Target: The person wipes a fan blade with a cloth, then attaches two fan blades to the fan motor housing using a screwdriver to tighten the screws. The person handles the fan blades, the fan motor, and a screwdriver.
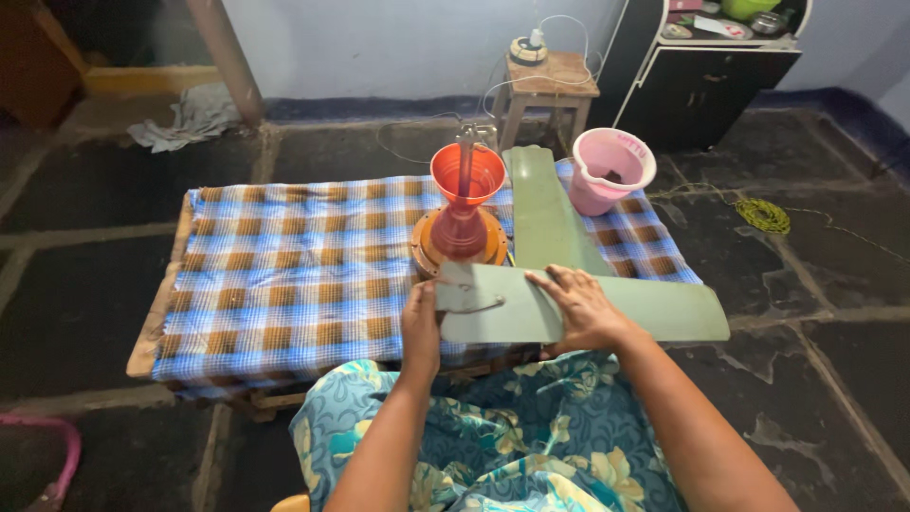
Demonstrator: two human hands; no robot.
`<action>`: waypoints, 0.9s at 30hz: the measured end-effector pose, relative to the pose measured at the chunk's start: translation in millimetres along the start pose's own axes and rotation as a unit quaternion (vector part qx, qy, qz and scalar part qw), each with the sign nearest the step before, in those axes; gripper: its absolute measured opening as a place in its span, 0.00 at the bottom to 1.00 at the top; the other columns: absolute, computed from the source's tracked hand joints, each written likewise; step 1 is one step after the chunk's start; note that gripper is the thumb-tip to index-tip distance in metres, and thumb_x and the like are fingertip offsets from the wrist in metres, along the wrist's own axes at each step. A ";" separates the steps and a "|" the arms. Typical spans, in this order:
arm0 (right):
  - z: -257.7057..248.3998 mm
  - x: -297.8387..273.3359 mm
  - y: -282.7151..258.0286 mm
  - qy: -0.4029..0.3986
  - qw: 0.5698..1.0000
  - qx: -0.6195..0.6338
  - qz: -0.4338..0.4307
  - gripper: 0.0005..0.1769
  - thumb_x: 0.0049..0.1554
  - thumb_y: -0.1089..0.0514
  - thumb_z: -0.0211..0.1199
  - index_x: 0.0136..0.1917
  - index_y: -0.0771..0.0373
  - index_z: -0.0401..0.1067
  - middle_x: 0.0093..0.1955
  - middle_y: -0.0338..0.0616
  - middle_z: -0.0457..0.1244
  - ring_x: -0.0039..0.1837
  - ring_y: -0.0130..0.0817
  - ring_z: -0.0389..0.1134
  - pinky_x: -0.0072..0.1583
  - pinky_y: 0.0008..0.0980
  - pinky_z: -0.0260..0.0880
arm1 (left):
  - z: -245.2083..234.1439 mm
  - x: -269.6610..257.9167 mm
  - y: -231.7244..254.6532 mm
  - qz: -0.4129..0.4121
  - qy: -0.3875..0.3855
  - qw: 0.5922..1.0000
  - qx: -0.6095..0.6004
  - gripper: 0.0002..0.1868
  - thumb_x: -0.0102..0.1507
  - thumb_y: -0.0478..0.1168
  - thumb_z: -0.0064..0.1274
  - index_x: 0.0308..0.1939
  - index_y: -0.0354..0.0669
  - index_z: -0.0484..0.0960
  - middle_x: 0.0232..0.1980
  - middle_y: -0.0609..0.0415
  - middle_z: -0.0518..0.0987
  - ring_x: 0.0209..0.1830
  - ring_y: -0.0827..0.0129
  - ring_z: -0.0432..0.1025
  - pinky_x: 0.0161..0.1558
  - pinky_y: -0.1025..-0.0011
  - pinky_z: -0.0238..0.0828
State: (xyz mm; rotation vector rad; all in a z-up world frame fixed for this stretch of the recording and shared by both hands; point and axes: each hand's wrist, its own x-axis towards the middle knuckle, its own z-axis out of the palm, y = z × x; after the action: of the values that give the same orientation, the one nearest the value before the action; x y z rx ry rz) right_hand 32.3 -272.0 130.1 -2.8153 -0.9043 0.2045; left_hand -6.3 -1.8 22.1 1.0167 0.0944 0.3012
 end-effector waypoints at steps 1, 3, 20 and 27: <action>1.4 -1.4 7.3 0.002 1.000 0.003 0.011 0.76 0.26 0.34 0.84 0.80 0.39 0.46 0.79 0.61 0.44 0.79 0.62 0.43 0.76 0.55 0.43 | 2.7 -0.2 1.4 -0.025 0.007 0.999 0.029 0.19 0.73 0.51 0.42 0.55 0.42 0.79 0.42 0.56 0.79 0.36 0.75 0.71 0.40 0.75 0.69; 4.0 -3.5 24.1 0.008 0.999 0.010 0.040 0.74 0.26 0.34 0.83 0.79 0.35 0.48 0.79 0.62 0.45 0.79 0.62 0.45 0.75 0.55 0.46 | 6.6 -0.5 3.9 -0.076 0.021 0.993 0.087 0.21 0.72 0.53 0.41 0.62 0.48 0.78 0.41 0.55 0.77 0.28 0.71 0.67 0.30 0.72 0.63; 23.7 2.9 140.1 0.065 0.972 -0.003 0.226 0.67 0.24 0.29 0.81 0.76 0.20 0.57 0.80 0.56 0.47 0.81 0.58 0.46 0.76 0.55 0.45 | 26.9 62.8 -18.8 -0.042 0.023 0.754 0.655 0.75 0.46 0.62 0.75 0.79 0.45 0.34 0.81 0.33 0.38 0.80 0.39 0.37 0.76 0.51 0.40; 31.4 -1.7 162.7 0.063 0.968 0.039 0.239 0.68 0.24 0.29 0.81 0.77 0.23 0.57 0.80 0.61 0.47 0.80 0.62 0.46 0.75 0.58 0.47 | -1.1 90.2 -40.3 -0.007 0.001 0.790 0.612 0.76 0.45 0.61 0.74 0.81 0.40 0.35 0.83 0.32 0.42 0.82 0.43 0.41 0.77 0.52 0.44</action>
State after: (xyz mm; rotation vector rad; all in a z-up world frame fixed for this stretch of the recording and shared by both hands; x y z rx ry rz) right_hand 116.8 -399.1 65.5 -2.8831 -0.1737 0.1149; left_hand 87.8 5.6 -7.2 2.3190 0.3251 0.2036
